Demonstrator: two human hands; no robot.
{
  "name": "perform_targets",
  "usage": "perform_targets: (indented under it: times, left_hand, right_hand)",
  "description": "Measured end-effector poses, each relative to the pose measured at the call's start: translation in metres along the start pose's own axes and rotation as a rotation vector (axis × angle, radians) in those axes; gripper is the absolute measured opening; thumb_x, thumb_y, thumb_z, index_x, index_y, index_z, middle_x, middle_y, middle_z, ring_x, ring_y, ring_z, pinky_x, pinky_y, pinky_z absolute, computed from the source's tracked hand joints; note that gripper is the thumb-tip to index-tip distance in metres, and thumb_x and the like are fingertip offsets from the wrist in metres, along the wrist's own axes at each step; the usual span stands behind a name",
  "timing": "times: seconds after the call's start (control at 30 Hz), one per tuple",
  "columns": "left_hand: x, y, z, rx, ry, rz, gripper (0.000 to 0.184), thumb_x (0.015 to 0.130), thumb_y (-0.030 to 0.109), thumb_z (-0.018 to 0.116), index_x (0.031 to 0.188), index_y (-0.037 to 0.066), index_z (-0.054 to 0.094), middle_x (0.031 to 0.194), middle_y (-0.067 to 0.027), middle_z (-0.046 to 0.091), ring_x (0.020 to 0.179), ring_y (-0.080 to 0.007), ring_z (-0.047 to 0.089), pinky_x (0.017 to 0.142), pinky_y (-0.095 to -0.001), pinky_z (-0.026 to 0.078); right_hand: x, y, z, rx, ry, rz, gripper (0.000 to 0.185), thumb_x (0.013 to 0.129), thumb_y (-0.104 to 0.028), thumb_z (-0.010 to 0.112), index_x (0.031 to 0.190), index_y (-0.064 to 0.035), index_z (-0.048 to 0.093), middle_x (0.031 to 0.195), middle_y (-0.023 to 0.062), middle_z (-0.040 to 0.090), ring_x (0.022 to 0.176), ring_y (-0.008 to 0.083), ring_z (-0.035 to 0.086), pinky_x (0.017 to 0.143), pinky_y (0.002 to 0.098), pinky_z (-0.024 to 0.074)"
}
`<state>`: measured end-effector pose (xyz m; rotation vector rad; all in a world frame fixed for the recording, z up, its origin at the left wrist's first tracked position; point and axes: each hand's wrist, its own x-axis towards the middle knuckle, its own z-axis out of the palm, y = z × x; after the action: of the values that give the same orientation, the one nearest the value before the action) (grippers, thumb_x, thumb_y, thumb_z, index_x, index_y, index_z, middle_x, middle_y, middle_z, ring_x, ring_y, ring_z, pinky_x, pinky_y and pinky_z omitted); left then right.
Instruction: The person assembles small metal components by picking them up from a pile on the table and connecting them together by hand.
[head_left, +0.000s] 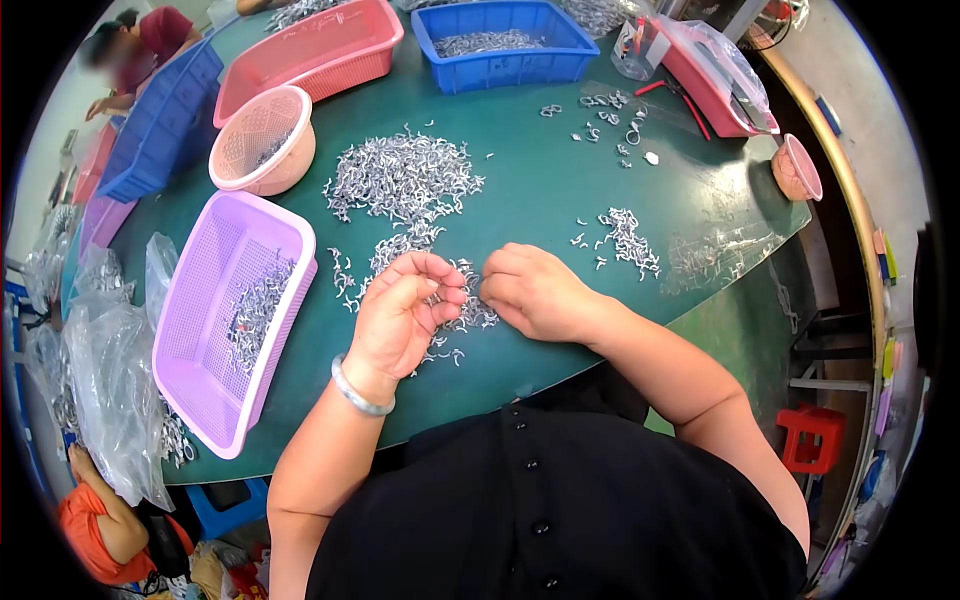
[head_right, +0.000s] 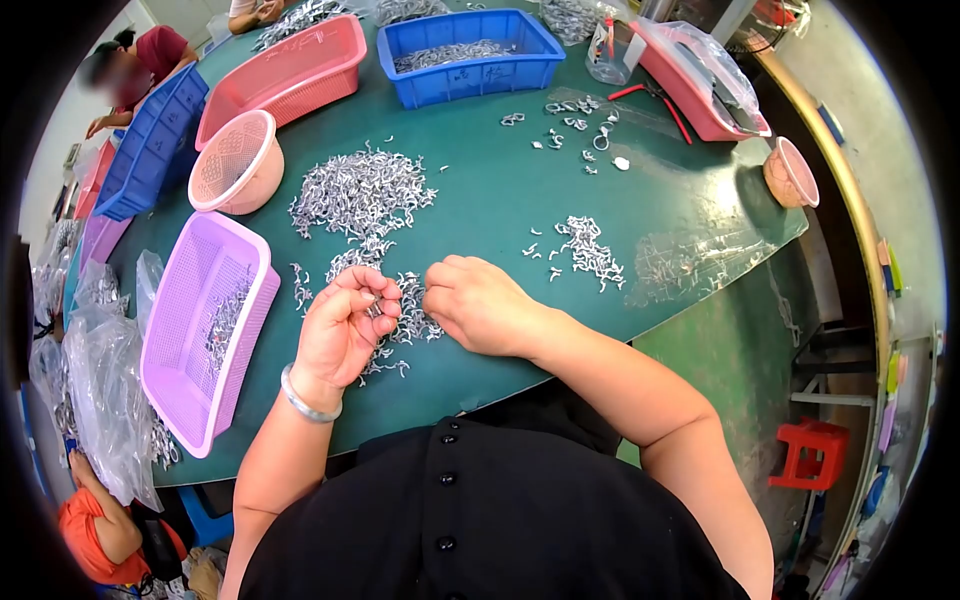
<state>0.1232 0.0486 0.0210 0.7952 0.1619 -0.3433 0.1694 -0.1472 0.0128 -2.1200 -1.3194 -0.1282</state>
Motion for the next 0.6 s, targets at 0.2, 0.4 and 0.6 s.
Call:
perform_targets:
  times: [0.2, 0.4, 0.6]
  left_hand:
    - [0.001, 0.000, -0.001, 0.065, 0.030, -0.038, 0.011, 0.084, 0.006, 0.047, 0.090, 0.001, 0.054, 0.082, -0.0087, 0.058, 0.068, -0.0144, 0.056, 0.058, -0.0243, 0.046]
    - [-0.004, 0.001, 0.011, 0.307, 0.069, -0.154, 0.016, 0.087, 0.018, 0.053, 0.089, 0.003, 0.057, 0.073, -0.0039, 0.058, 0.059, -0.0101, 0.054, 0.051, -0.0211, 0.043]
    - [-0.005, -0.003, 0.010, 0.278, -0.033, -0.153, 0.014, 0.088, 0.015, 0.053, 0.090, 0.003, 0.058, 0.072, -0.0031, 0.058, 0.057, -0.0085, 0.053, 0.048, -0.0185, 0.042]
  right_hand:
    - [0.003, -0.004, -0.008, 0.104, 0.081, 0.023, 0.012, 0.070, -0.003, 0.060, 0.080, -0.0041, 0.056, 0.085, 0.0079, 0.051, 0.078, 0.0271, 0.050, 0.068, 0.0363, 0.0426]
    - [0.009, -0.011, -0.015, 0.046, 0.148, -0.026, 0.014, 0.069, -0.003, 0.062, 0.081, -0.0028, 0.055, 0.084, 0.0090, 0.050, 0.077, 0.0276, 0.050, 0.067, 0.0356, 0.0427]
    - [0.012, -0.017, -0.014, 0.063, 0.226, -0.033, 0.015, 0.069, -0.004, 0.063, 0.083, -0.0026, 0.056, 0.083, 0.0087, 0.050, 0.076, 0.0267, 0.050, 0.066, 0.0350, 0.0430]
